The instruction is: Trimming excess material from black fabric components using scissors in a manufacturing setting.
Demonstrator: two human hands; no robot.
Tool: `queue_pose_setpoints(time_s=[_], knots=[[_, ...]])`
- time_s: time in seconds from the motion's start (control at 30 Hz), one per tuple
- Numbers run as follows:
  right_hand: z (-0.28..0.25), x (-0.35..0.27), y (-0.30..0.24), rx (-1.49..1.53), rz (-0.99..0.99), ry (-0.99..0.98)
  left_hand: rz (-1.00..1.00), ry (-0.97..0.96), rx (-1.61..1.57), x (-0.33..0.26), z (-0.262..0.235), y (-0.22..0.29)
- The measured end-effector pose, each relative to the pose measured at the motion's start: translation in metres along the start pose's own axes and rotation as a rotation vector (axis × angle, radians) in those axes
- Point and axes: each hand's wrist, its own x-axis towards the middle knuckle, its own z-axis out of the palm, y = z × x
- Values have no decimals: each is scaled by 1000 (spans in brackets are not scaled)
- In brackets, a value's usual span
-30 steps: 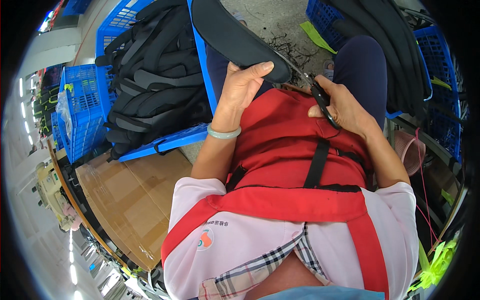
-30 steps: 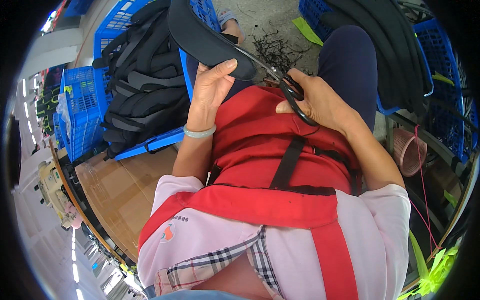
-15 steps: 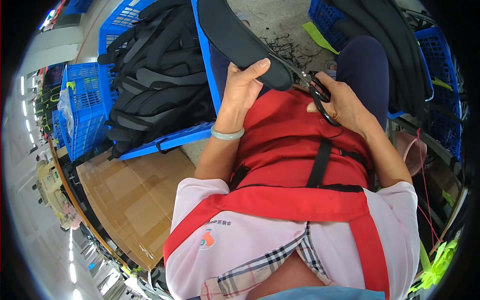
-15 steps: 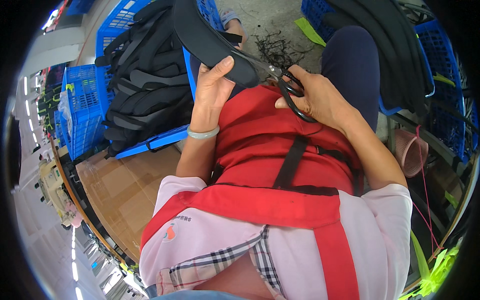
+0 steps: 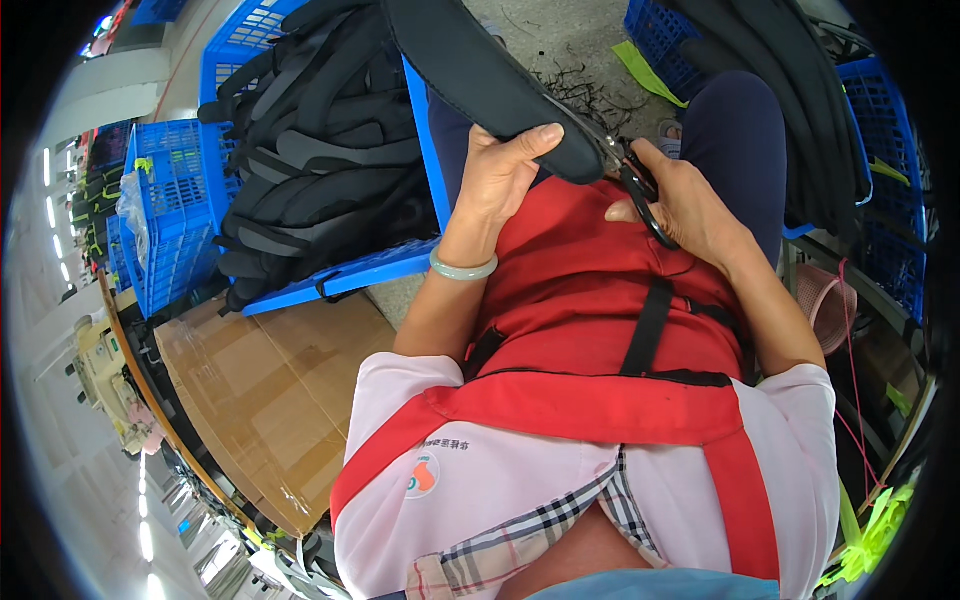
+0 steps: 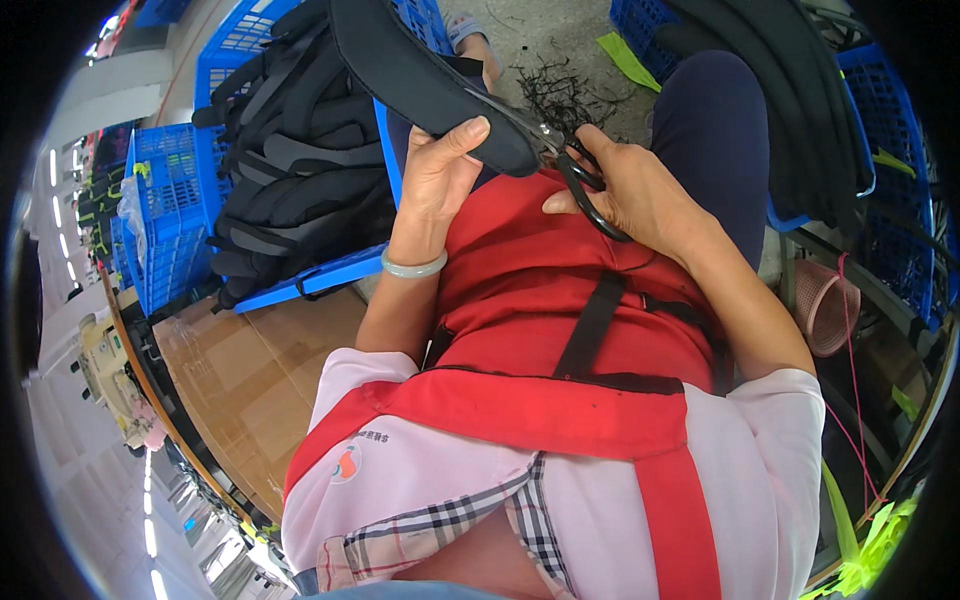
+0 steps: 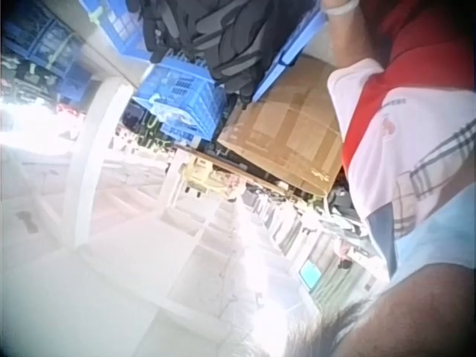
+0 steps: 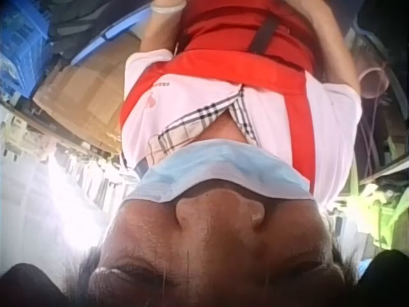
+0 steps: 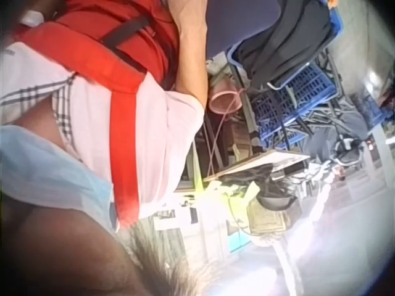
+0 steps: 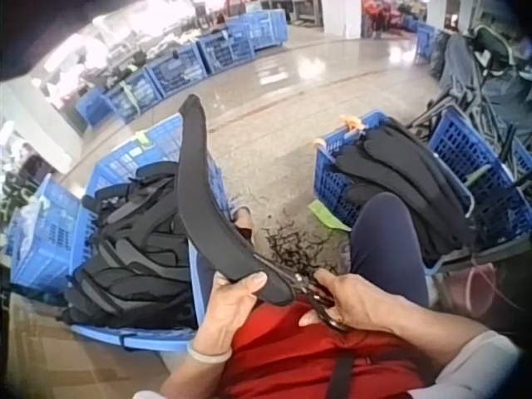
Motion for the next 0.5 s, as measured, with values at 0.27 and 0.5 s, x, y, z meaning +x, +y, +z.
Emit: queue_pose_setpoints(time_s=[0.27, 0.5], knots=[[2, 3, 10, 56, -10, 77, -75, 79, -109, 6, -9, 11], [10, 3, 11, 45, -49, 61, -25, 72, 18, 2, -6, 6]])
